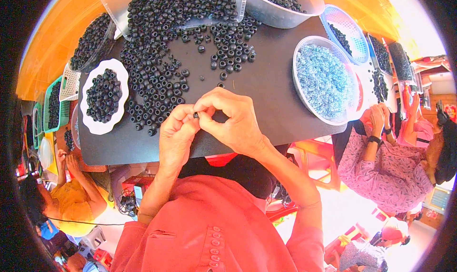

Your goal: The person sorts small black plastic rings by hand, moving them from containers into sorting trays and onto a white plate at a low table.

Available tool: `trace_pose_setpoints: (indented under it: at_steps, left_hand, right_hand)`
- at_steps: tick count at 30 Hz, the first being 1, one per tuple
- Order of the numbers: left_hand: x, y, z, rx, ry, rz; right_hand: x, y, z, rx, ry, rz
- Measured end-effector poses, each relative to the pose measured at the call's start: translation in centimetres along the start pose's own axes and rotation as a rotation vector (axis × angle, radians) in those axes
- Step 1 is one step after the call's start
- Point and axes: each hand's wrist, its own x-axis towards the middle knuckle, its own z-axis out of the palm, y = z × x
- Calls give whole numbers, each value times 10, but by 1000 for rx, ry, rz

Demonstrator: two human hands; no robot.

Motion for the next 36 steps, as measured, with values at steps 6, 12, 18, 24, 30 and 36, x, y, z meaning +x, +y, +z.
trace_pose_setpoints:
  at_steps: [6,12,18,24,30,36]
  left_hand:
    - [1,-2,1,14,18,3]
    - [1,-2,1,45,-12,29]
    - [1,4,3,14,8,-27]
    - [0,1,3,-19,2,-19]
    - [1,2,2,20,42,-4]
    - [0,1,-1,-43,4,-44]
  right_hand:
    - [2,-3,-5,-42,-66,-66]
    - [9,-2,-3,50,-103,-10]
    - [8,5,-5,5,-148,-155]
    - [10,1,-3,101,-165,18]
    - [8,2,-5,-14,-170,-50]
    - [3,11,-3,-85,-102,-158]
